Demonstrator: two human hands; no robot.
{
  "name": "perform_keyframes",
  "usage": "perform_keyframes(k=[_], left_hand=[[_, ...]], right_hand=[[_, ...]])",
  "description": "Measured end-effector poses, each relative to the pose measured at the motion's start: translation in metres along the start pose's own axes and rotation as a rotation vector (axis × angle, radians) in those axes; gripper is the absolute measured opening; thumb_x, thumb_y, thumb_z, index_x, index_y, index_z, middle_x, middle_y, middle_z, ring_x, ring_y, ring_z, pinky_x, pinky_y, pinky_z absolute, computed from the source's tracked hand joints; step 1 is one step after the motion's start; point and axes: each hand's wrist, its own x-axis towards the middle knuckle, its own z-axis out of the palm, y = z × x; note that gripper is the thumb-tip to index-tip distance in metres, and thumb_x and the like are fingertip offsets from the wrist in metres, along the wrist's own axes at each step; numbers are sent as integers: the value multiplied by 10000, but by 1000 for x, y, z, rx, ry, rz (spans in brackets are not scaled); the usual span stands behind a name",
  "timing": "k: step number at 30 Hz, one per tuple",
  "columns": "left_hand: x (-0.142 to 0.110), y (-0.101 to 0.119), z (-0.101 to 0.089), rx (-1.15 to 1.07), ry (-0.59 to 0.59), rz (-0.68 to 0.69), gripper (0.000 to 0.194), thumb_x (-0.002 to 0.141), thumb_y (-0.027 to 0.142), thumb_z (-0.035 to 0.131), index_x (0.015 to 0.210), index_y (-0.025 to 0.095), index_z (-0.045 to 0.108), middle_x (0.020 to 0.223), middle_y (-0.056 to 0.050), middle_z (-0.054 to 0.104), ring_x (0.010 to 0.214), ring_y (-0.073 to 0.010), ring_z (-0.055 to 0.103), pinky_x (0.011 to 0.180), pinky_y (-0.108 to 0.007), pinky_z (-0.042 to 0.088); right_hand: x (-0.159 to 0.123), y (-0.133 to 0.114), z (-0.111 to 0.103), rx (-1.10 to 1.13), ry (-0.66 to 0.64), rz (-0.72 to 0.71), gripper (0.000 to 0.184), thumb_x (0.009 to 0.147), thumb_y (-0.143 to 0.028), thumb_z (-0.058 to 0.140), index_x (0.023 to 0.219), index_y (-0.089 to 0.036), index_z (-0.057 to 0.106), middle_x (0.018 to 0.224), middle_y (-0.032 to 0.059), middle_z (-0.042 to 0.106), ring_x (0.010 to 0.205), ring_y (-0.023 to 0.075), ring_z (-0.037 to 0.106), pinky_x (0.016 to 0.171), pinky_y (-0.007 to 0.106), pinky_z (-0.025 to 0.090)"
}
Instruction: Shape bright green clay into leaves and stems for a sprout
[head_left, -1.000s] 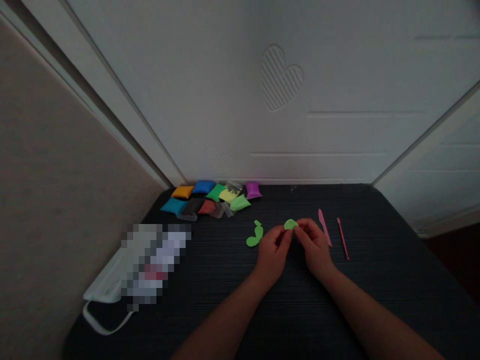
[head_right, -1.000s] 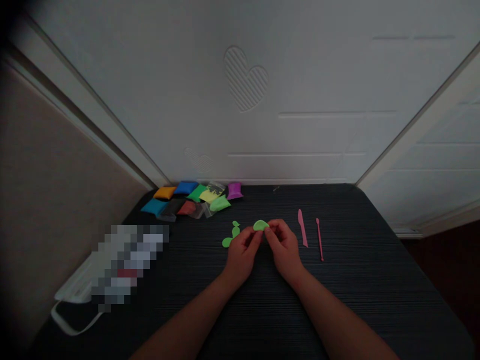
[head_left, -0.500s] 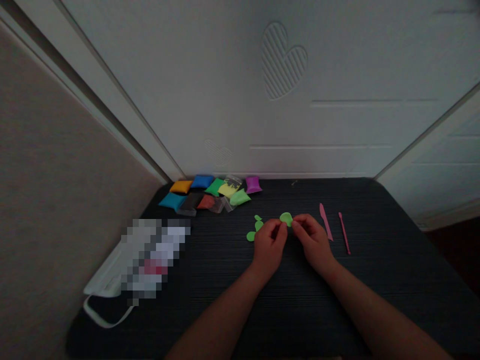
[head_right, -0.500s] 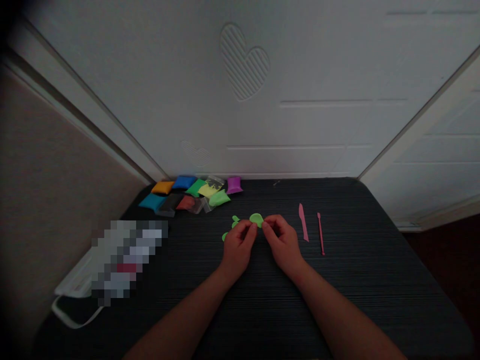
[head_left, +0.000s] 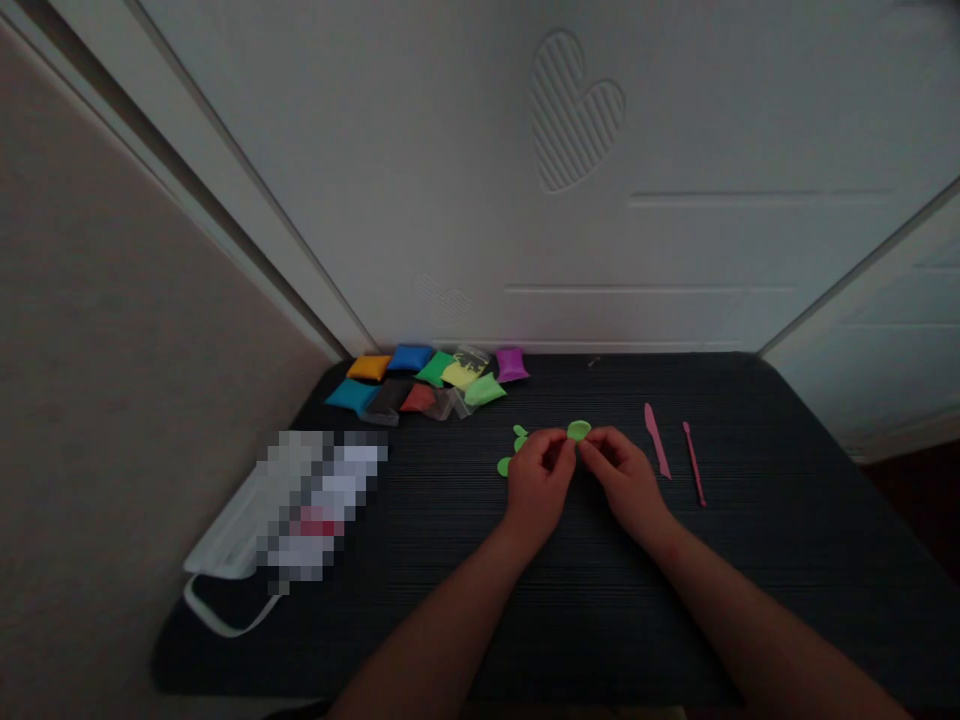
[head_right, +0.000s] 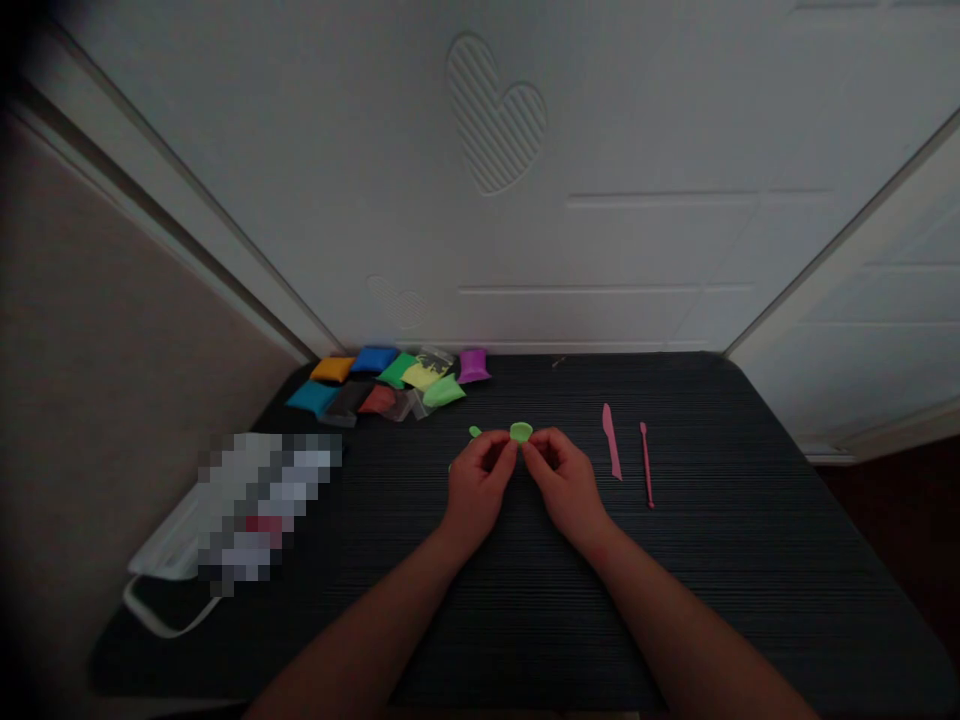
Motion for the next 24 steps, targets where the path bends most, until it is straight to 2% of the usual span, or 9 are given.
perform_keyframes(k=[16, 24], left_hand=[[-3, 2, 3, -10, 3, -22, 150, 793, 301, 516, 824, 170, 584, 756, -9, 604, 677, -128, 559, 630, -246, 436], [-3, 1, 2, -72, 9, -32, 171, 791, 301, 519, 901, 178, 565, 839, -26, 606, 731, -135, 563, 669, -257, 452]], right_hand=[[-2, 2, 3, -63, 72, -26, 123, 763, -322, 530, 746, -202, 551, 691, -6, 562, 615, 133, 510, 580, 263, 401], [-4, -2, 3, -123, 70, -63, 118, 772, -314, 515, 777, -208, 567, 710, 2, 580, 637, 142, 526, 589, 274, 410]])
